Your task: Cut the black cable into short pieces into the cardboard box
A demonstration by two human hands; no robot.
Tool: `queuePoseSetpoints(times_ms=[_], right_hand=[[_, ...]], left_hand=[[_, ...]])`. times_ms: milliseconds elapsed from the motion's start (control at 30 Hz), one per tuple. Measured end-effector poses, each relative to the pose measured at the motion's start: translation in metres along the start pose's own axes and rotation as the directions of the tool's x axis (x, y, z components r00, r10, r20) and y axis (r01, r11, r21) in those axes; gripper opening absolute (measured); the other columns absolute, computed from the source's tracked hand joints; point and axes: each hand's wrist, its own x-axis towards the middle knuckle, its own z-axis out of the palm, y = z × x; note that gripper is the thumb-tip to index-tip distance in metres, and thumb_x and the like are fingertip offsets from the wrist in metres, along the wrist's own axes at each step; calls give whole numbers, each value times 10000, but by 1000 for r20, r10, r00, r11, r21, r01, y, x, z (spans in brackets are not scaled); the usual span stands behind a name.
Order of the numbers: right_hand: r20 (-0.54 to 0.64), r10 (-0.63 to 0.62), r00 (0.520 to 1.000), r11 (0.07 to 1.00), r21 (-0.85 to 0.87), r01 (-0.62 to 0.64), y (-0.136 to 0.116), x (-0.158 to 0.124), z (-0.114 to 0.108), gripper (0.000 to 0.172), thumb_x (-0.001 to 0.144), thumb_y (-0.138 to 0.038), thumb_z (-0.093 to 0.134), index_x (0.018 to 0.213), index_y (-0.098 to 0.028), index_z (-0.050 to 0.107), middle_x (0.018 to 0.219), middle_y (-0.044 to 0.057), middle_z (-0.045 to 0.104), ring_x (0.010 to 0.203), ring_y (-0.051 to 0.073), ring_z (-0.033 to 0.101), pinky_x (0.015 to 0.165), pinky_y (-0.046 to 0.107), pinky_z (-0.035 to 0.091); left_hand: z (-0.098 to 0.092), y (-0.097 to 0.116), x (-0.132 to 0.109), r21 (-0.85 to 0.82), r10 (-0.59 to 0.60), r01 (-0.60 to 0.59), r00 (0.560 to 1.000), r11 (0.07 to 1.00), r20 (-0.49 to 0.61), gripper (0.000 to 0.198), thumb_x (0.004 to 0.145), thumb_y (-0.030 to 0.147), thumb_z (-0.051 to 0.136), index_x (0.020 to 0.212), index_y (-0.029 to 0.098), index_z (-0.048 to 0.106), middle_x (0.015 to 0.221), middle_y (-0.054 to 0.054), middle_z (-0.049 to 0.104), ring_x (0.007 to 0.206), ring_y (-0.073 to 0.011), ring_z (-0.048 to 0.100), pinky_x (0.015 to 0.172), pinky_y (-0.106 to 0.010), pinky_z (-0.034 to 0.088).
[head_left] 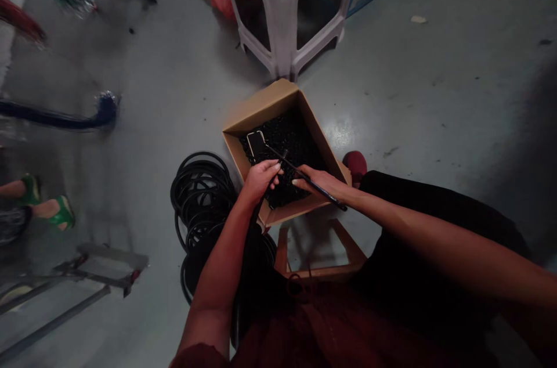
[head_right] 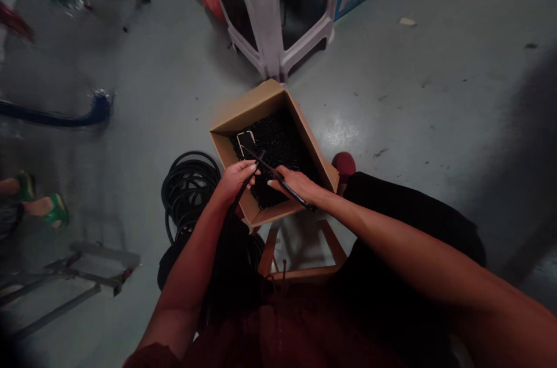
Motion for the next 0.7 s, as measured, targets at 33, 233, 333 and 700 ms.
queuePoseSetpoints(times_ms=[33, 233, 333, 700], right_hand=[[-3, 3, 1000, 1000, -14, -3, 0, 0, 0, 289, 897, -399, 456, 1079, -183, 517, 898, 64, 647, 808, 196, 600, 667, 254, 390], [-39, 47, 998, 991, -127, -52, 10, 7, 7, 257, 874, -412, 464, 1031, -216, 517, 789, 35, 640, 712, 186, 589, 597, 242, 349], [-49, 61, 997, 979, -193, -69, 16, 10, 10, 261, 875, -432, 452, 1015, -223, 527, 757, 36, 634, 687, 196, 588, 576, 248, 331], [-53, -3, 999, 965, -263, -11, 20, 9, 13, 172, 856, -379, 463, 888, -227, 538, 722, 42, 634, 684, 213, 618, 581, 258, 343]], left_hand=[[0, 0, 0, 8, -9, 9, 1000, 1000, -4, 225, 837, 205, 566, 1019, 80, 606, 772, -24, 615, 503, -32, 502, 421, -154, 377], [-3, -5, 5, 54, -26, 25, 999, 998, 22, 262, 849, 231, 563, 1077, 108, 605, 807, -19, 631, 528, -33, 512, 477, -162, 413], [-5, -8, 7, 77, -28, 25, 999, 997, 31, 282, 853, 225, 561, 1102, 103, 608, 792, -16, 632, 534, -32, 510, 507, -166, 418], [-2, -14, 4, 85, -88, 85, 996, 993, 29, 300, 853, 153, 531, 1139, 65, 546, 764, -7, 587, 480, -38, 512, 448, -179, 428]])
